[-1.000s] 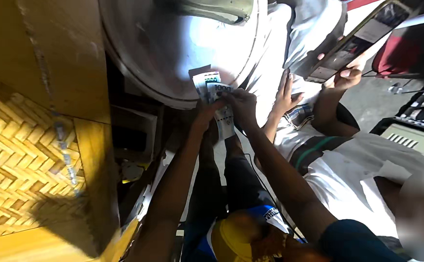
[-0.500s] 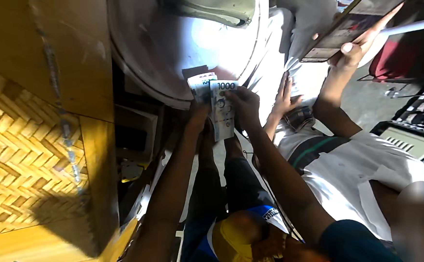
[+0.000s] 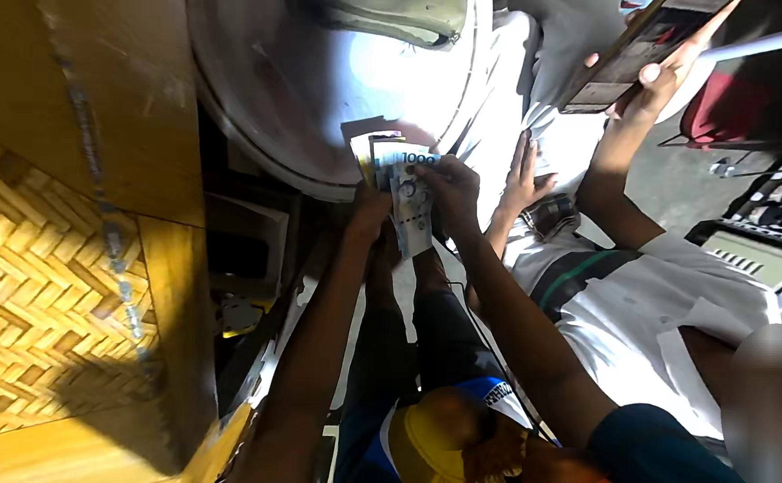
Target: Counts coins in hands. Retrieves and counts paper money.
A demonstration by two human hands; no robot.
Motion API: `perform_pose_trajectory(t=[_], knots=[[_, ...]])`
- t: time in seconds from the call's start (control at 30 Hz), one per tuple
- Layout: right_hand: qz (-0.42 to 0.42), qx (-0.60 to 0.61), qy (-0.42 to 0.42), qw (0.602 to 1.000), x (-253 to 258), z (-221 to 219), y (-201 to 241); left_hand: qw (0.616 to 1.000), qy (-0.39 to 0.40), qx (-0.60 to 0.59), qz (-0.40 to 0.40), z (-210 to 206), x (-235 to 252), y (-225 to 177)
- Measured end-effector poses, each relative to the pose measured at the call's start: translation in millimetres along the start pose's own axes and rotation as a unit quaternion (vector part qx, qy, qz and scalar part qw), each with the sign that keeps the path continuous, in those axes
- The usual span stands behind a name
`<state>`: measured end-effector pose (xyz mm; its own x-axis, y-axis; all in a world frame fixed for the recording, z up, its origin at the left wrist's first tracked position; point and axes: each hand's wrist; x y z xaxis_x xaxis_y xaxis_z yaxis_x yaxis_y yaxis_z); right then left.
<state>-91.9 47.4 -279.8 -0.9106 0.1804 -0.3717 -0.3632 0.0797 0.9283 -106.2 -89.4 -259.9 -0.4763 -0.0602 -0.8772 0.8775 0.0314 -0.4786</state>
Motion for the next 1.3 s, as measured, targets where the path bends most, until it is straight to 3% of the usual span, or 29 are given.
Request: perform_pose_trajectory(t=[0.13, 0.33, 0.53, 0.7, 0.9, 1.0, 1.2, 1.3], knots=[[-0.009, 0.001, -0.001, 1.000, -1.2, -0.6, 2.1, 1.000, -0.008, 0.015, 0.018, -5.1, -6.4, -1.1], [-0.036, 0.004, -0.032, 0.999, -0.3, 4.7, 2.4, 0.997, 0.018, -0.077, -0.011, 2.4, -13.1, -0.9], [-0.103, 0.004, -0.016, 0.995, -2.6, 3.6, 8.4, 0.999, -0.031, -0.012, 0.027, -1.9, -13.0, -2.4], [-0.102, 0.039, -0.039, 0.993, 4.8, 21.2, -2.1, 0.996, 0.016, -0.090, -0.009, 5.2, -8.6, 1.6], [-0.157, 0.007, 0.129, 0.979, -5.0, 42.3, 19.3, 0.997, -0.042, -0.060, 0.016, 12.9, 2.6, -4.7], [-0.136, 0.024, 0.100, 0.985, -5.6, 27.6, 22.9, 0.997, -0.037, -0.063, -0.024, 7.4, 0.4, -3.9], [-0.056, 0.021, 0.001, 0.998, 3.0, -1.3, 14.6, 0.999, -0.025, -0.008, -0.028, -1.3, -8.2, -2.5], [-0.069, 0.007, -0.015, 0.997, 4.3, -3.5, 12.4, 0.999, -0.028, -0.008, -0.019, -2.7, -7.8, -3.2]])
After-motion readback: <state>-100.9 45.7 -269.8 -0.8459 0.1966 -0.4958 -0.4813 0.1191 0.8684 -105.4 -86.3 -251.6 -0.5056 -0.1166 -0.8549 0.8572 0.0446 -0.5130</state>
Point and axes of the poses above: each hand's wrist, its own x-axis towards the middle knuckle, its own z-axis out of the back of the hand, y = z × x, and after that the axes turned 6 degrees about -x, right-handed
